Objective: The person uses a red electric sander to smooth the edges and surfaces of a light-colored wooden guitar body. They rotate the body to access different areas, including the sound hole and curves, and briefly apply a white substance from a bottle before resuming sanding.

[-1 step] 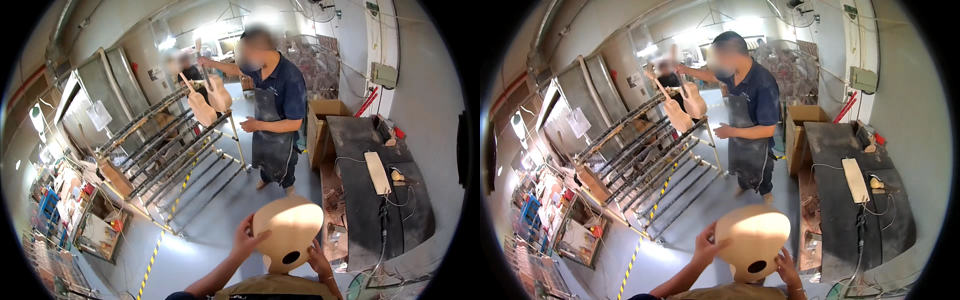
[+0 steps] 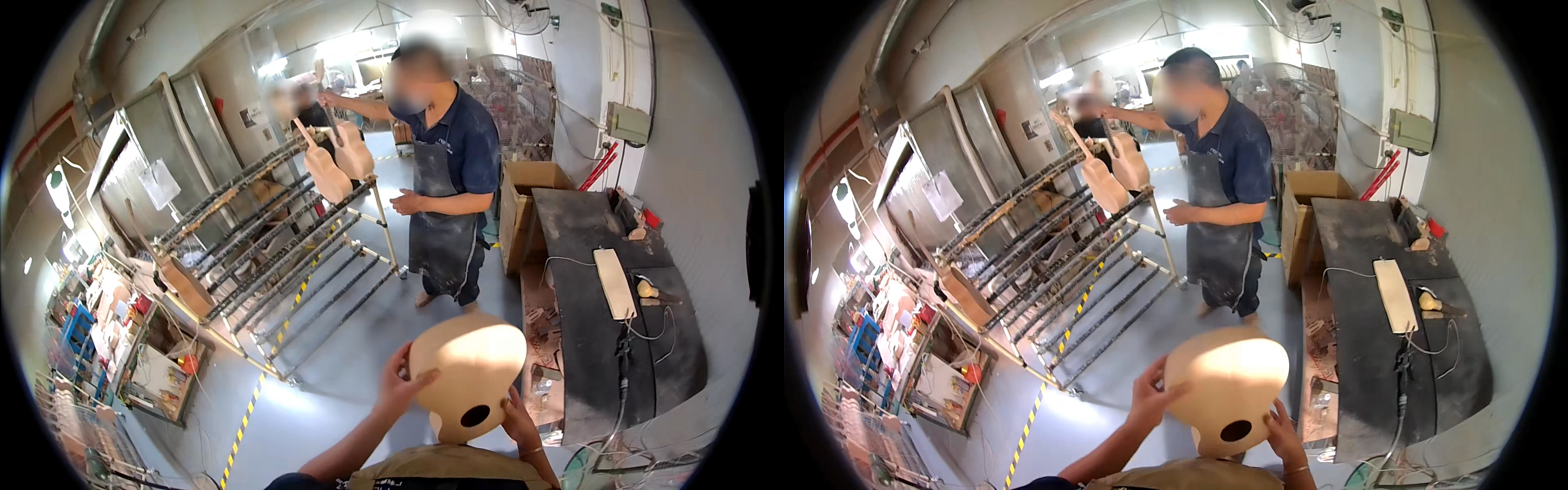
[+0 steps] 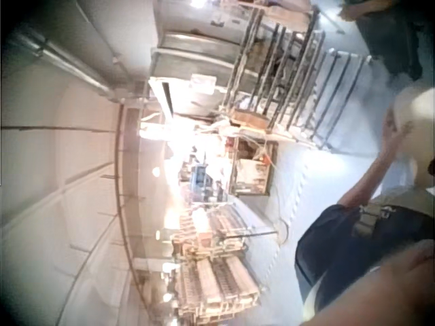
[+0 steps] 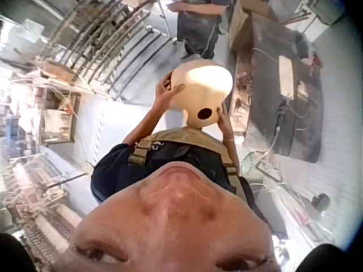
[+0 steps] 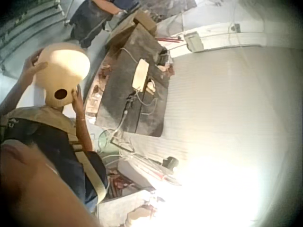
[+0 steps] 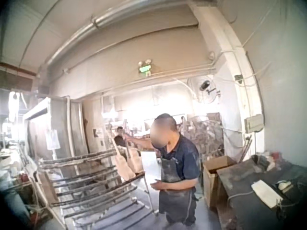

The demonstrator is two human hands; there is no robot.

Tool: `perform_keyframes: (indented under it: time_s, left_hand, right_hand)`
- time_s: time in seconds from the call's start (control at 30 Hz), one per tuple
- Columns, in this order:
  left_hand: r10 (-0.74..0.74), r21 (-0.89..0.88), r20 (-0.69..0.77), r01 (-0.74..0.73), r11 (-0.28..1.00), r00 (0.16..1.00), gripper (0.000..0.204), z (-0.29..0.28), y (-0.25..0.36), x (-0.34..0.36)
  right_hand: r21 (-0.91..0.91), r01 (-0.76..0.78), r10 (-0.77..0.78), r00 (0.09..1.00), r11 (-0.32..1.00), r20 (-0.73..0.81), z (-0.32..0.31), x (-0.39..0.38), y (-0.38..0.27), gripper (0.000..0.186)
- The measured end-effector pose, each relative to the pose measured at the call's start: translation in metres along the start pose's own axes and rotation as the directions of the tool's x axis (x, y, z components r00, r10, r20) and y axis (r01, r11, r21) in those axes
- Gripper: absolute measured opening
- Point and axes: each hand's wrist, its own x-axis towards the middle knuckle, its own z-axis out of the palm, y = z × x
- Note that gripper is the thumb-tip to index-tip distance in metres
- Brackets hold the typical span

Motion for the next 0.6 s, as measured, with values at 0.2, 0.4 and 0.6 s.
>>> perform_keyframes:
  time_s: [0.2,0.4,0.6]
  left_hand:
    - [-0.038,-0.149,-0.006,0.037,0.988,0.999,0.084,0.036,0.003,0.056]
    - [-0.079,-0.086,0.062,0.084,0.993,0.995,0.088,0.066,-0.026,0.089]
    - [-0.045,-0.038,0.112,0.05,0.998,0.993,0.087,0.097,-0.026,0.126]
  right_hand:
    - [-0.139,0.056,-0.053,0.998,0.989,0.024,-0.026,0.046,-0.071,0.086]
    - [-0.121,0.183,-0.194,0.977,0.976,-0.087,-0.026,0.071,-0.113,0.073]
    - [-0.313,0.067,-0.165,0.939,0.948,-0.302,-0.023,0.085,-0.117,0.069]
